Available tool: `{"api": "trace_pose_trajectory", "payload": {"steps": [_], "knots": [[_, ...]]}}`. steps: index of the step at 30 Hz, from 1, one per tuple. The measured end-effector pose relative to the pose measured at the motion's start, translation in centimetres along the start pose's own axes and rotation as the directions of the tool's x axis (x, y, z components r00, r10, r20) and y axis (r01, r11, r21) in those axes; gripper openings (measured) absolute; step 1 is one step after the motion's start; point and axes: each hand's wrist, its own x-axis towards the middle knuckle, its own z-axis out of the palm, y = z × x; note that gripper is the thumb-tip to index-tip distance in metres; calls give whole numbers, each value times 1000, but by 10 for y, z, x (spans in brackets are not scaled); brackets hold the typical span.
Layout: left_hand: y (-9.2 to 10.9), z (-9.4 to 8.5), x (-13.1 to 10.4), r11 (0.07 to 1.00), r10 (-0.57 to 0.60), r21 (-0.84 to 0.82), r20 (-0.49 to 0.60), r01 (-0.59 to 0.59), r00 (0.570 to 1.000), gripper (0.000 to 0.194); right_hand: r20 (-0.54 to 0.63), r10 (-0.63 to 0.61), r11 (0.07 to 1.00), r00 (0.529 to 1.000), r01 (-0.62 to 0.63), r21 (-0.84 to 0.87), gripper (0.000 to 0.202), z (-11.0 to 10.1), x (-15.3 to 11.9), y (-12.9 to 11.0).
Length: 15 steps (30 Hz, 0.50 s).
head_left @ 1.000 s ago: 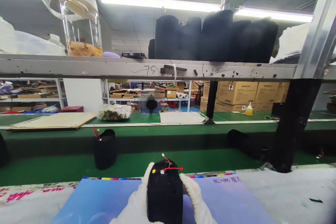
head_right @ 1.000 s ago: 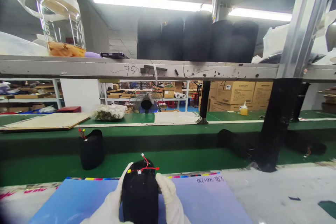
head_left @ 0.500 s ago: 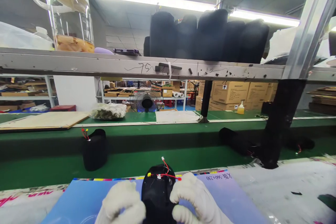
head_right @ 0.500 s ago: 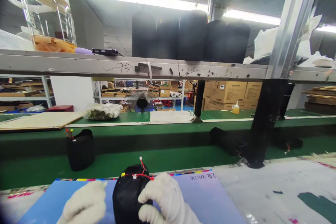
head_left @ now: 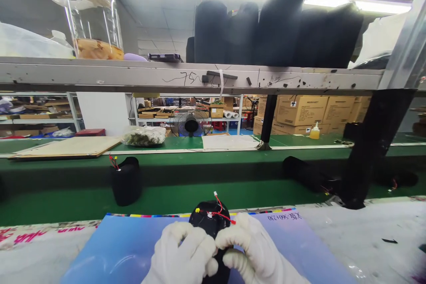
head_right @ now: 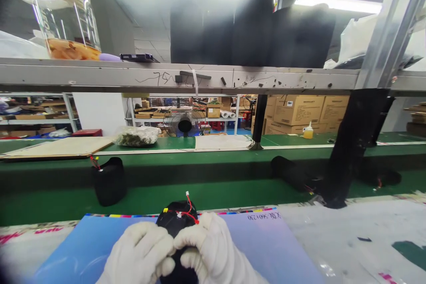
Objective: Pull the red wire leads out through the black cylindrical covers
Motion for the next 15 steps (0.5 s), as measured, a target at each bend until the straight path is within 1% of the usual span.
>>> {"api": "trace_pose_trajectory", "payload": {"steps": [1, 2, 3, 4, 5, 6, 7, 8, 9, 10, 11, 13, 14, 15], "knots": [[-3, -1, 6, 999, 26, -24, 4, -26, 1000, 12, 46, 16, 1000, 999, -17, 24, 15, -4, 3, -2], [-5, -3, 12, 998, 35, -43, -18, -36, 999, 12, 94, 62, 996, 994, -67, 57, 9, -9, 6, -4], [-7, -6, 18, 998, 28, -64, -19, -29, 999, 14, 148, 139, 983, 979, -155, 97, 14, -14, 9, -6], [-7, -11, 23, 996, 12, -91, -13, -13, 1000, 18, 216, 238, 952, 947, -271, 142, 22, -18, 13, -8], [-8, -16, 28, 992, -20, -122, 27, 23, 999, 24, 287, 333, 903, 898, -391, 176, 29, -22, 17, -10], [-8, -21, 32, 984, -53, -162, 93, 68, 994, 33, 342, 413, 851, 844, -492, 185, 32, -25, 21, -12], [-7, -26, 34, 975, -88, -188, 152, 116, 984, 42, 383, 460, 816, 801, -551, 172, 32, -28, 25, -14], [-6, -30, 36, 965, -115, -210, 189, 155, 975, 51, 405, 476, 808, 781, -570, 150, 29, -29, 27, -15], [-5, -33, 36, 957, -139, -225, 205, 184, 969, 55, 412, 464, 822, 784, -554, 128, 26, -30, 28, -16], [-3, -35, 35, 948, -167, -233, 210, 215, 963, 55, 413, 438, 844, 798, -524, 117, 25, -30, 28, -16], [-2, -35, 33, 936, -199, -239, 245, 258, 949, 53, 412, 411, 860, 813, -496, 120, 24, -29, 27, -16], [1, -33, 27, 902, -281, -222, 348, 370, 894, 45, 412, 353, 875, 840, -452, 171, 25, -27, 23, -14], [3, -32, 24, 891, -314, -197, 386, 410, 867, 42, 401, 323, 883, 857, -425, 198, 24, -26, 21, -13], [4, -31, 20, 890, -332, -165, 404, 424, 853, 40, 387, 287, 897, 876, -388, 211, 23, -25, 18, -12]]}}
